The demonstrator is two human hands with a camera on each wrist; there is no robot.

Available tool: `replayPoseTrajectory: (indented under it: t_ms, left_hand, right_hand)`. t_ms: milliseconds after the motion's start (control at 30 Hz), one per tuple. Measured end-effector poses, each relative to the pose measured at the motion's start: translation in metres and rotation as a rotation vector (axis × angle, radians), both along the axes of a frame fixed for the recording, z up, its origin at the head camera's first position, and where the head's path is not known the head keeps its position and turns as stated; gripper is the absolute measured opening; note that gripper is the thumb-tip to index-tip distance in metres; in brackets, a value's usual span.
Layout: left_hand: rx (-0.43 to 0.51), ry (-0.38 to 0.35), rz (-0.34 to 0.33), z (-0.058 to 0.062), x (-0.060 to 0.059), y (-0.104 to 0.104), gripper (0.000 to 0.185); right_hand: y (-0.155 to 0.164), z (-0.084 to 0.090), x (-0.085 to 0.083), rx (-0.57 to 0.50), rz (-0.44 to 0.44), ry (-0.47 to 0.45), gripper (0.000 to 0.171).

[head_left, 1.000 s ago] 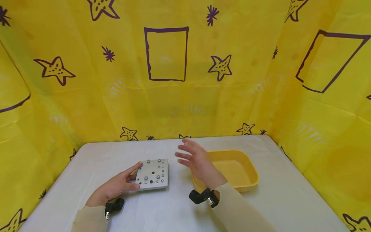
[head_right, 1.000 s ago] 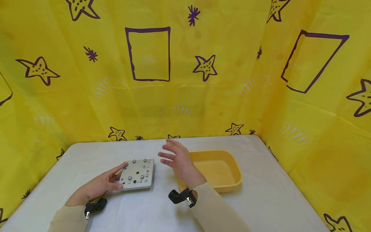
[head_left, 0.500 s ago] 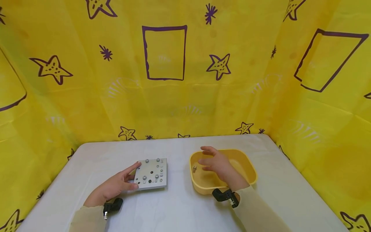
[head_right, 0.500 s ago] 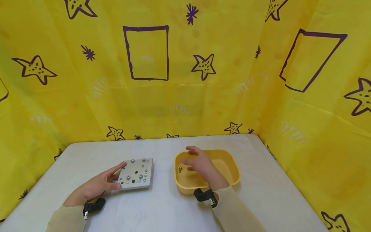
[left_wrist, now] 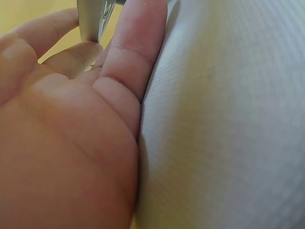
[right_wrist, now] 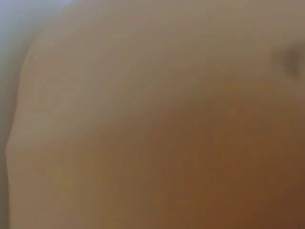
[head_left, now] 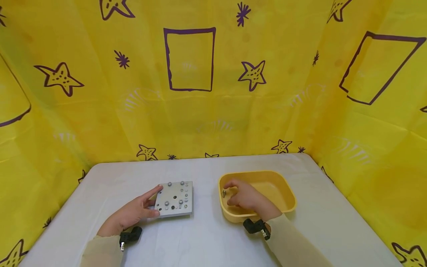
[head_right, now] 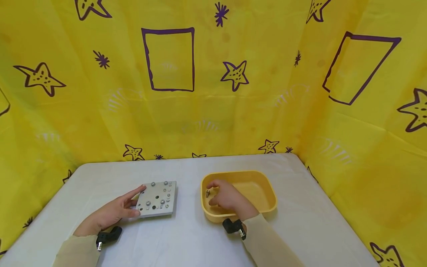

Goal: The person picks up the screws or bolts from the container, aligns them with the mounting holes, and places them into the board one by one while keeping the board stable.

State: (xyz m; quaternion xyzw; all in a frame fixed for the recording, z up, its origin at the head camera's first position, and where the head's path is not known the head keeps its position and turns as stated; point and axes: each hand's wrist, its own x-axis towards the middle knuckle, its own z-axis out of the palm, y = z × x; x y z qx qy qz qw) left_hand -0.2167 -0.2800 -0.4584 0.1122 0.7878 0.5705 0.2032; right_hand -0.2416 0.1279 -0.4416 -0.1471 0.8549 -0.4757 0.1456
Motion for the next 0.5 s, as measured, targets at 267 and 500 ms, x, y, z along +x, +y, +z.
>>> replayPoseTrajectory:
  t_ms: [267, 500]
  left_hand:
    - [0.004, 0.010, -0.003, -0.0014, -0.0005, -0.0012, 0.100]
    - [-0.018, 0.012, 0.006, 0.0000, 0.0001, 0.0005, 0.100]
  right_hand:
    - [-0.0029, -0.0021, -0.0017, 0.206, 0.140, 0.127, 0.043]
    - [-0.0043, -0.0050, -0.0021, 0.284, 0.138, 0.171, 0.035]
